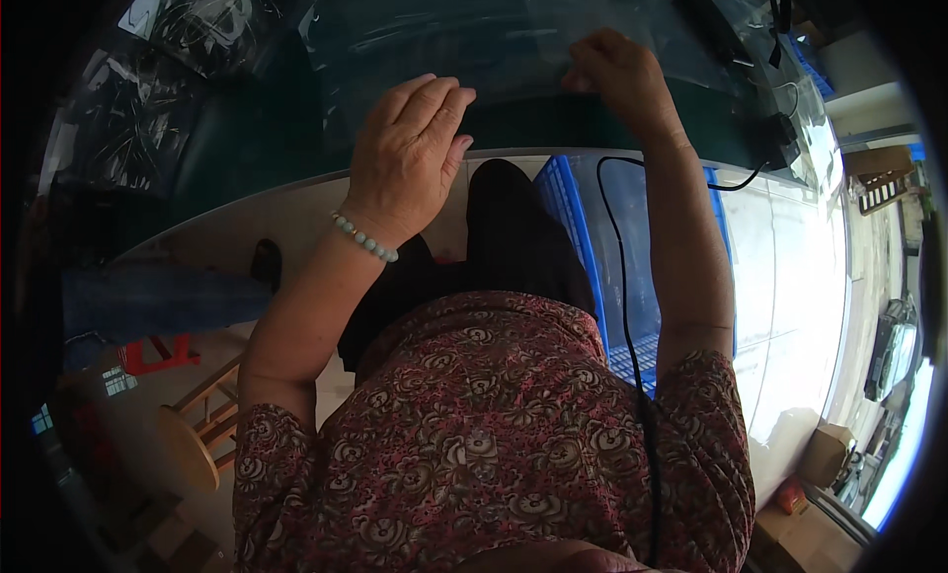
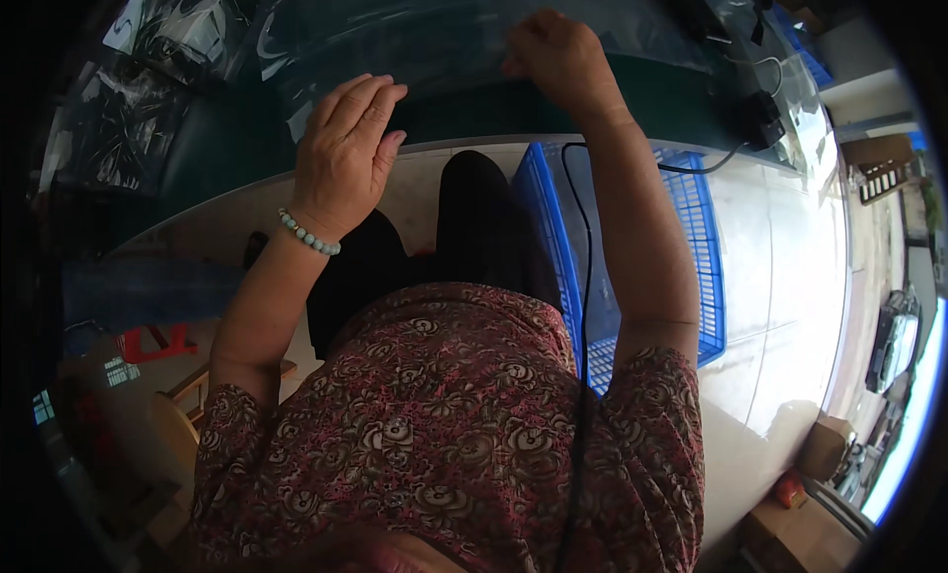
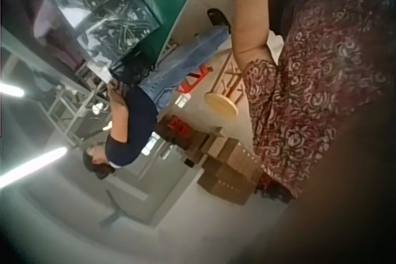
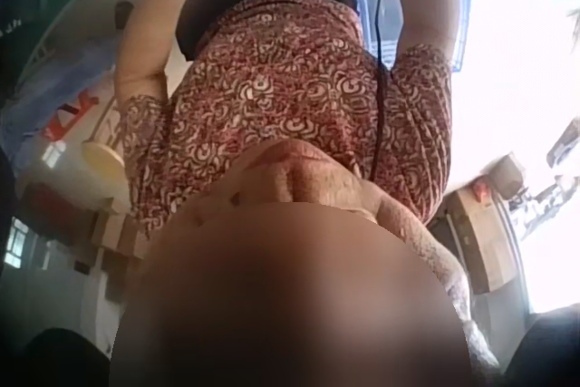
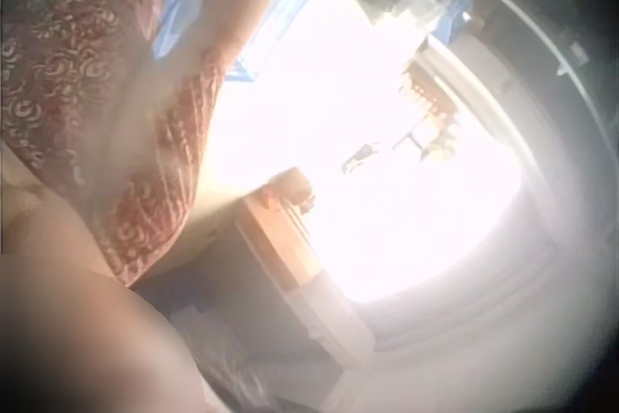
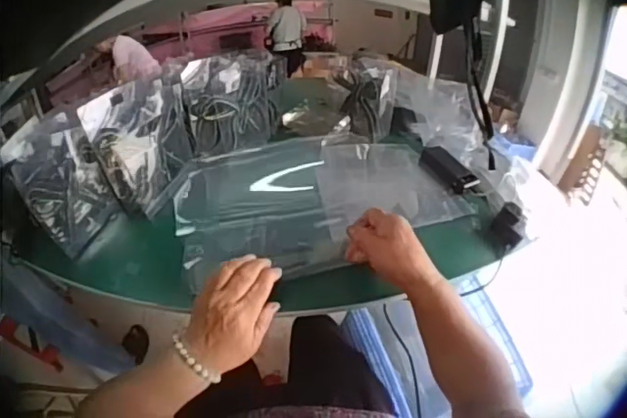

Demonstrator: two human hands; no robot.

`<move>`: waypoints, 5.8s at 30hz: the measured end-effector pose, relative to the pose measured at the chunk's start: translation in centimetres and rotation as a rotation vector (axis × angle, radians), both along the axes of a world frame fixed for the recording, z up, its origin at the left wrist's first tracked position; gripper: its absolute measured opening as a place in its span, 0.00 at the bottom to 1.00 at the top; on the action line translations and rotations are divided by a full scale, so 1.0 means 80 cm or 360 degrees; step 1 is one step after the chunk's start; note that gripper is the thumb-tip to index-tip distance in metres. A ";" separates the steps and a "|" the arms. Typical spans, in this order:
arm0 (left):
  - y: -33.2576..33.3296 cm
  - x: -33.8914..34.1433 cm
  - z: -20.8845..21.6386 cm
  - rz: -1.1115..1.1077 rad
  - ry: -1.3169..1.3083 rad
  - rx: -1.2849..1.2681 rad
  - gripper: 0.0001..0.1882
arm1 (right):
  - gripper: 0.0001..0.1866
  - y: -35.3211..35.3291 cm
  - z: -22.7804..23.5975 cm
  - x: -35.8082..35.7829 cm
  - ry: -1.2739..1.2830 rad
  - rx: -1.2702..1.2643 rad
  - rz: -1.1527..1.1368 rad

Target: Assembling clear plastic packaging boxes by folding and interlocking flaps.

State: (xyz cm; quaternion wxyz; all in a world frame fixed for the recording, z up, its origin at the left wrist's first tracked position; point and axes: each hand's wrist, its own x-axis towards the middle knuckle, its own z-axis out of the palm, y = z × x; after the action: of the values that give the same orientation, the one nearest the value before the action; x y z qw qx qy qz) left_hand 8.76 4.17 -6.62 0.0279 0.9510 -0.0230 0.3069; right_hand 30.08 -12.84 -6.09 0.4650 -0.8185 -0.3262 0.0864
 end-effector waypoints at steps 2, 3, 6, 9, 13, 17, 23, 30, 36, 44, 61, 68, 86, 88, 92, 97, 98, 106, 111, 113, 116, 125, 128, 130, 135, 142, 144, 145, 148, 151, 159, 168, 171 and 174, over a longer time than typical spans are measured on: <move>0.005 0.006 -0.004 -0.0014 0.0016 -0.0028 0.20 | 0.16 -0.004 0.003 -0.008 -0.0028 0.0047 0.0016; 0.006 0.007 -0.005 -0.0027 0.0029 -0.0056 0.18 | 0.16 -0.005 0.002 -0.018 -0.0024 0.0047 0.0015; 0.010 0.011 -0.003 -0.0015 0.0078 -0.0151 0.17 | 0.12 -0.008 0.002 -0.043 -0.0321 0.0200 -0.0262; 0.014 0.012 -0.003 -0.0071 0.0040 -0.0186 0.17 | 0.14 -0.019 0.000 -0.046 -0.1329 0.0433 -0.0231; 0.022 0.017 0.010 -0.0035 0.0075 -0.0187 0.18 | 0.19 -0.011 0.011 -0.030 -0.1657 -0.0046 0.0558; 0.048 0.024 0.018 -0.0041 0.0106 -0.0269 0.20 | 0.17 0.008 0.005 -0.003 -0.1451 -0.0083 0.0661; 0.066 0.029 0.031 -0.0054 0.0029 -0.0019 0.20 | 0.14 0.025 0.012 0.009 -0.1386 0.0083 0.0765; 0.077 0.032 0.033 -0.0178 -0.0147 0.0146 0.16 | 0.13 0.028 0.017 0.011 -0.1294 0.0199 0.0779; 0.087 0.037 0.032 -0.0194 -0.0284 0.0225 0.08 | 0.12 0.032 0.020 0.003 -0.1297 0.0268 0.0731; 0.095 0.017 0.041 -0.0373 -0.0334 0.0385 0.07 | 0.09 0.020 0.020 -0.026 -0.1506 0.0311 0.0692; 0.033 0.036 0.025 -0.0096 0.0334 -0.0184 0.26 | 0.03 0.021 0.041 -0.063 -0.1209 -0.0233 0.1094; 0.037 0.027 0.006 0.0060 0.0728 -0.0128 0.33 | 0.15 0.075 0.101 -0.039 -0.0872 -0.0062 0.1168; 0.042 0.018 0.003 -0.0047 0.0523 -0.0147 0.31 | 0.32 0.261 0.013 0.027 -0.0888 -0.1090 0.0518; 0.043 0.015 0.004 -0.0026 0.0536 -0.0198 0.29 | 0.32 0.263 0.015 0.019 -0.0960 -0.1110 0.0370; 0.044 -0.009 0.012 -0.0020 0.0552 -0.0233 0.29 | 0.26 0.265 -0.001 0.019 -0.1073 -0.0782 0.0191; 0.031 -0.023 0.007 0.0044 0.0429 -0.0230 0.28 | 0.22 0.274 -0.032 0.033 -0.1054 -0.0633 0.0141; 0.028 -0.025 0.005 0.0068 0.0435 -0.0228 0.28 | 0.21 0.277 -0.030 0.030 -0.1022 -0.0729 0.0128; -0.042 -0.109 -0.036 0.0158 -0.0075 -0.0949 0.22 | 0.28 0.287 -0.043 0.041 -0.0992 -0.0694 0.0104; -0.028 -0.125 -0.076 0.0282 0.0112 -0.2320 0.23 | 0.29 0.281 -0.035 0.030 -0.1027 -0.0657 0.0087; -0.020 -0.109 -0.044 0.0266 0.0049 -0.3014 0.24 | 0.30 0.270 -0.024 0.012 -0.0935 -0.0557 0.0132; -0.002 -0.117 -0.056 0.0217 -0.0159 -0.3058 0.22 | 0.31 0.238 0.010 -0.013 -0.0720 -0.0353 0.0109; 0.015 -0.210 -0.019 -0.0154 -0.0348 -0.2463 0.16 | 0.25 0.051 0.051 -0.100 -0.0266 0.0723 -0.0226; -0.007 -0.222 -0.003 -0.0080 -0.0188 -0.2109 0.17 | 0.25 0.017 0.012 -0.115 -0.0178 0.0881 -0.0357; -0.011 -0.227 -0.003 -0.0156 -0.0093 -0.2121 0.19 | 0.24 0.000 -0.017 -0.122 0.0062 0.1097 -0.0234; -0.009 -0.251 0.037 -0.0439 -0.0205 -0.2204 0.24 | 0.28 -0.002 -0.038 -0.168 0.0283 0.1261 -0.0058; -0.030 -0.278 0.084 0.0021 -0.0254 -0.1650 0.33 | 0.20 0.044 -0.042 -0.203 -0.0028 0.0867 0.0353; -0.043 -0.274 0.084 0.0033 -0.0465 -0.1635 0.32 | 0.22 0.053 -0.017 -0.212 -0.0738 0.1160 0.0337; -0.049 -0.269 0.083 0.0007 -0.0669 -0.1616 0.31 | 0.29 0.053 0.002 -0.213 -0.1127 0.1312 0.0395; -0.070 -0.252 0.095 -0.0051 -0.0864 -0.1579 0.25 | 0.24 0.033 0.078 -0.244 -0.1214 0.1272 0.0935; -0.059 -0.259 0.088 -0.0294 -0.0599 -0.1161 0.34 | 0.20 0.064 0.103 -0.257 -0.1515 0.0979 0.1365; -0.052 -0.316 0.136 -0.0121 -0.0498 -0.0245 0.30 | 0.10 0.069 0.148 -0.248 -0.1032 0.0629 0.2162; -0.059 -0.269 0.255 0.0504 0.0469 0.0110 0.17 | 0.15 0.049 0.128 -0.216 -0.0613 0.0929 0.1795; -0.052 -0.254 0.257 0.0406 0.0540 0.0153 0.18 | 0.19 0.029 0.165 -0.214 -0.0427 0.0374 0.1878; -0.035 -0.225 0.242 0.0277 0.0609 -0.0027 0.17 | 0.23 0.039 0.116 -0.215 -0.1201 0.0821 0.1576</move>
State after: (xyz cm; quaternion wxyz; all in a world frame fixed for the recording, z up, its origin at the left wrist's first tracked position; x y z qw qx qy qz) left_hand -9.26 1.36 12.72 0.0131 0.9901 0.0674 0.1221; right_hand 12.84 -9.72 3.17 0.4053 -0.4091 -0.8133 -0.0832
